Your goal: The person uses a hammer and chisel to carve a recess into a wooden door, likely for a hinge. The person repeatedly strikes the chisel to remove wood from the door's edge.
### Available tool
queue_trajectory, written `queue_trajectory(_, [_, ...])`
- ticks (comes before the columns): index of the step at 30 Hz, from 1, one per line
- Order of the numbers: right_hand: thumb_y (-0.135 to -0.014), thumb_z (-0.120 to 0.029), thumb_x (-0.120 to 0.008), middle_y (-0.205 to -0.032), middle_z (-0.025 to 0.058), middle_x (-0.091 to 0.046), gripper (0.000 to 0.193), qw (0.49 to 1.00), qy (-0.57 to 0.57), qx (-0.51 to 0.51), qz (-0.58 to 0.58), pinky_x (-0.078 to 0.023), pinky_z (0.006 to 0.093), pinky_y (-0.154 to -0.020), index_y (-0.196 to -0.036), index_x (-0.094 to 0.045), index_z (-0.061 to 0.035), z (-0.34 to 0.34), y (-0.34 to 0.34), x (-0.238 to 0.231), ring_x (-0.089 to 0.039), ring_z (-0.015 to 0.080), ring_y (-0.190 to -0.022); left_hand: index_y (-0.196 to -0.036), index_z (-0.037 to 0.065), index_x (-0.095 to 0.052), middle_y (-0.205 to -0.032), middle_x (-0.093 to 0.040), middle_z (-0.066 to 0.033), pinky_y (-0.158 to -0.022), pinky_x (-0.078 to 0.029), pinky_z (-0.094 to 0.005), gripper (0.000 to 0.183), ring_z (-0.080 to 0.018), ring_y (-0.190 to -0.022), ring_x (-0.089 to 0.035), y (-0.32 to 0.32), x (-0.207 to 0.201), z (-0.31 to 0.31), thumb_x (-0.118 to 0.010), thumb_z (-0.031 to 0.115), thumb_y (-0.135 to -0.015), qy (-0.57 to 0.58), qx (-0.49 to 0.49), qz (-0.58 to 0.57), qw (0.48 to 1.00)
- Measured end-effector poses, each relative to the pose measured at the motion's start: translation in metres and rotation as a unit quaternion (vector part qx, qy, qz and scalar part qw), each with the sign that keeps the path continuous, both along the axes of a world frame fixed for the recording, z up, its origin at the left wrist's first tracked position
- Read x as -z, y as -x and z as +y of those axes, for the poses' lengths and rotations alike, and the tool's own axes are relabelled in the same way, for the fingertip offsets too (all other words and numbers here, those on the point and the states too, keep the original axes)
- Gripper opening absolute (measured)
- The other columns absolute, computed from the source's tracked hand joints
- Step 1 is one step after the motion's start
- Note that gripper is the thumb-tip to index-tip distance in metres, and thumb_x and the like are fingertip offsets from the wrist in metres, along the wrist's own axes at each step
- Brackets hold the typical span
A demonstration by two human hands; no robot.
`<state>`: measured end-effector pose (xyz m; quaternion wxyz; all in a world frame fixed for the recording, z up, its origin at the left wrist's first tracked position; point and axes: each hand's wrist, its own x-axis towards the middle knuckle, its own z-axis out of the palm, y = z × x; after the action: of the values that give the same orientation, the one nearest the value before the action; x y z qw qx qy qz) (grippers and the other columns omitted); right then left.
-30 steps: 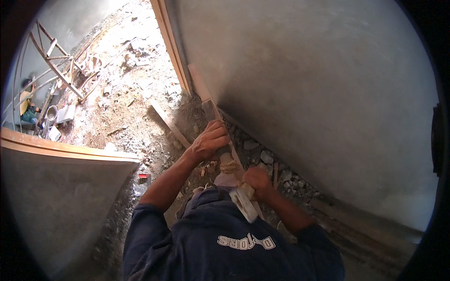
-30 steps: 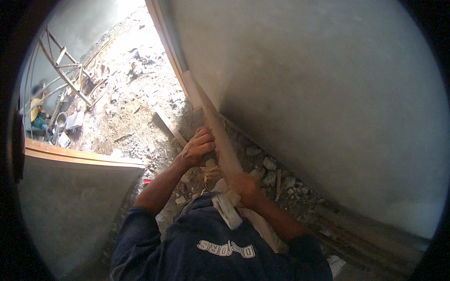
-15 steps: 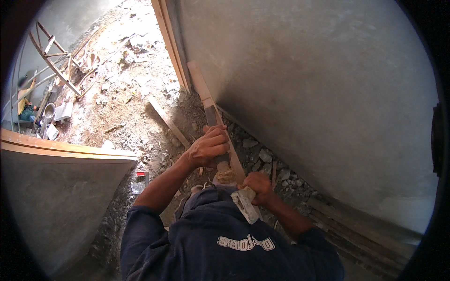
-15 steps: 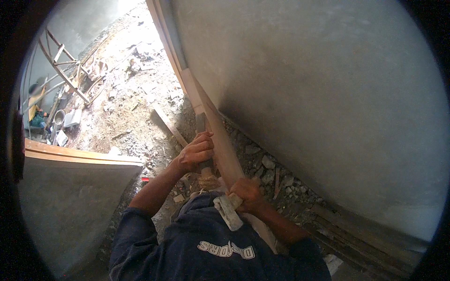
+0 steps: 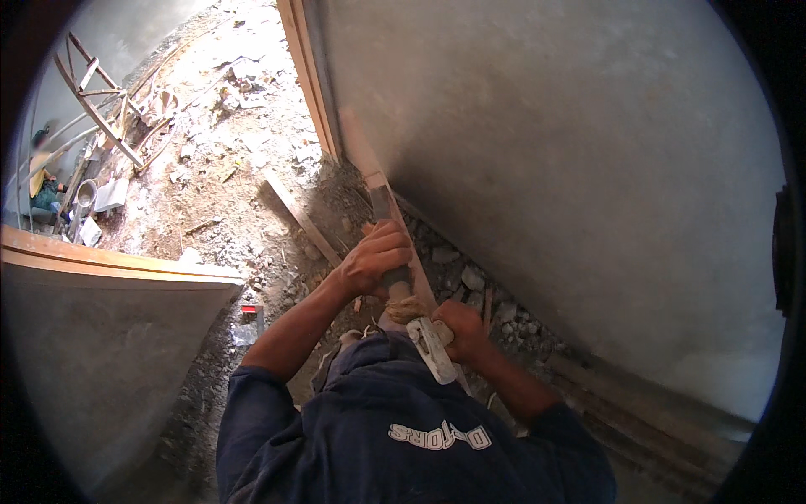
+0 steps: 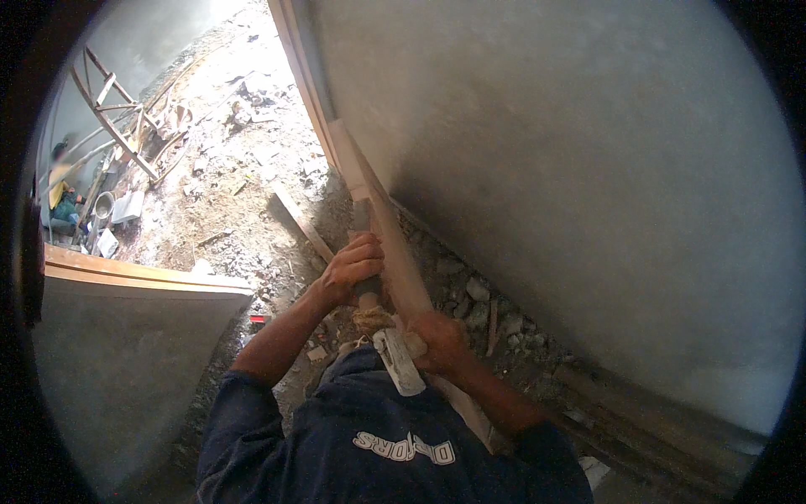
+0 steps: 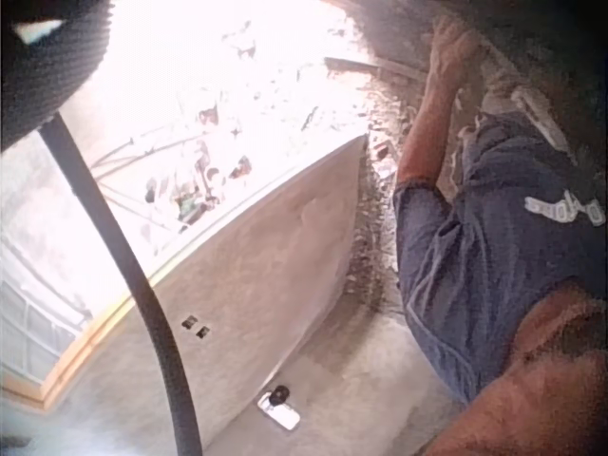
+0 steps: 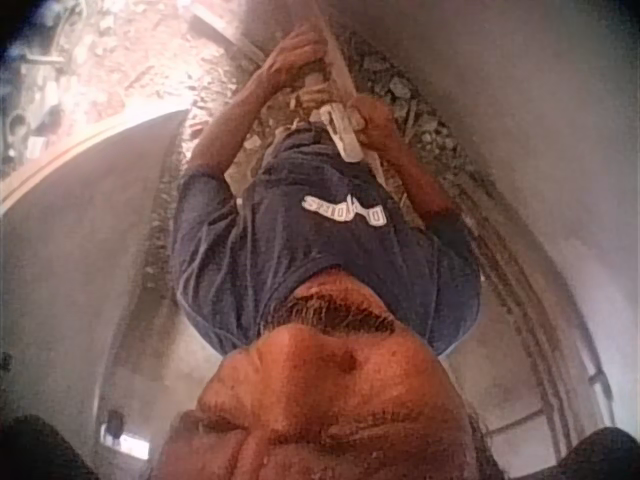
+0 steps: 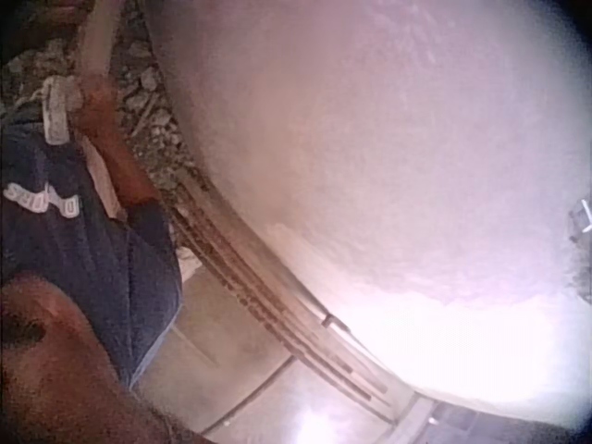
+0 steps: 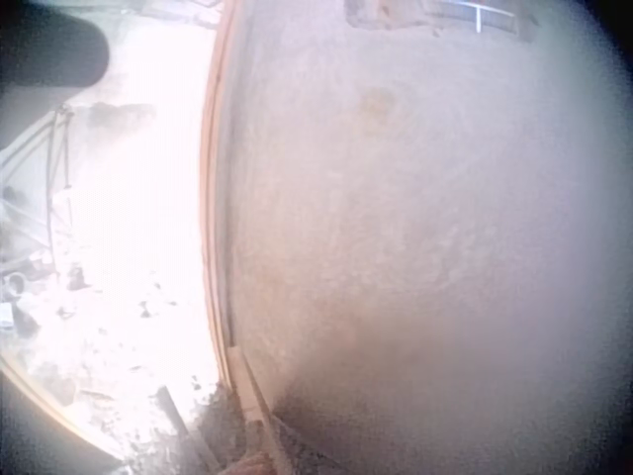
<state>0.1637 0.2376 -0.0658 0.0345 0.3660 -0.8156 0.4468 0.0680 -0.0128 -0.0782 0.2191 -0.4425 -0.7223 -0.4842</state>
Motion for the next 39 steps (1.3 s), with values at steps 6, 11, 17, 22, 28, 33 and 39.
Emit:
queue_trajectory(6, [-0.074,-0.013,-0.084,-0.081,0.0128,-0.062,0.026,0.991,0.051,-0.009,0.123,-0.049,0.0468,-0.062,-0.086,-0.062,-0.0049,0.011,0.0,0.025,-0.063,0.0331,-0.07,-0.096,0.002,-0.06,-0.096,-0.058,-0.0129,-0.083,-0.046,-0.0491,0.037,-0.0327,-0.09,-0.059,0.004,0.012,-0.005,-0.081,0.02,-0.072,0.121,-0.01,0.008,0.993])
queue_trajectory(11, [-0.075,-0.01,-0.083,-0.078,0.0124,-0.062,0.022,0.998,0.025,-0.02,0.059,-0.048,0.0434,-0.058,-0.082,-0.062,-0.0043,0.018,-0.004,0.031,-0.061,0.0283,-0.065,-0.094,0.006,-0.061,-0.091,-0.054,-0.0079,-0.078,-0.039,-0.0431,0.052,-0.0306,-0.087,-0.054,0.013,0.004,-0.005,-0.081,0.021,-0.048,0.063,-0.02,0.004,0.998])
queue_trajectory(17, [-0.08,-0.009,-0.083,-0.077,0.0101,-0.061,0.021,0.994,0.075,-0.047,0.07,-0.047,0.0403,-0.058,-0.079,-0.062,-0.0042,0.008,0.002,-0.006,-0.061,0.027,-0.066,-0.094,0.005,-0.061,-0.091,-0.055,-0.0082,-0.077,-0.039,-0.0429,0.045,-0.0296,-0.087,-0.055,0.005,-0.004,-0.006,-0.083,0.019,-0.057,0.038,-0.006,-0.012,0.999])
queue_trajectory(22, [-0.08,-0.005,-0.08,-0.071,0.0087,-0.059,0.021,0.995,0.064,-0.047,0.053,-0.045,0.0385,-0.053,-0.077,-0.059,-0.0053,0.004,0.004,0.001,-0.059,0.0243,-0.06,-0.094,0.006,-0.061,-0.091,-0.055,-0.0085,-0.078,-0.04,-0.0429,0.044,-0.0296,-0.086,-0.055,0.006,-0.007,-0.005,-0.083,0.019,-0.058,0.022,-0.007,0.015,1.0])
queue_trajectory(28, [-0.079,-0.006,-0.081,-0.074,0.0091,-0.061,0.02,0.972,0.101,0.101,0.186,-0.047,0.0401,-0.055,-0.079,-0.061,-0.0064,-0.009,0.002,0.057,-0.062,0.0264,-0.064,-0.093,0.006,-0.061,-0.091,-0.055,-0.0079,-0.078,-0.041,-0.0434,0.048,-0.0297,-0.086,-0.055,0.008,-0.002,-0.002,-0.084,0.021,-0.053,0.029,0.015,0.012,0.999])
queue_trajectory(33, [-0.076,-0.01,-0.08,-0.084,0.0109,-0.066,0.018,1.0,-0.01,-0.01,0.014,-0.051,0.0449,-0.062,-0.081,-0.063,-0.0055,0.006,0.002,0.019,-0.066,0.0315,-0.073,-0.094,0.007,-0.062,-0.09,-0.056,-0.0073,-0.077,-0.039,-0.042,0.044,-0.029,-0.085,-0.056,0.008,0.002,-0.009,-0.084,0.021,-0.059,0.035,-0.012,0.004,0.999])
queue_trajectory(39, [-0.073,-0.013,-0.082,-0.085,0.0107,-0.066,0.02,0.999,0.0,-0.017,0.045,-0.051,0.0465,-0.065,-0.082,-0.065,-0.0068,0.011,0.002,0.032,-0.066,0.0315,-0.074,-0.094,0.007,-0.062,-0.09,-0.057,-0.0067,-0.076,-0.038,-0.0414,0.04,-0.0284,-0.085,-0.056,0.011,0.004,-0.007,-0.084,0.021,-0.063,0.022,-0.012,0.0,1.0])
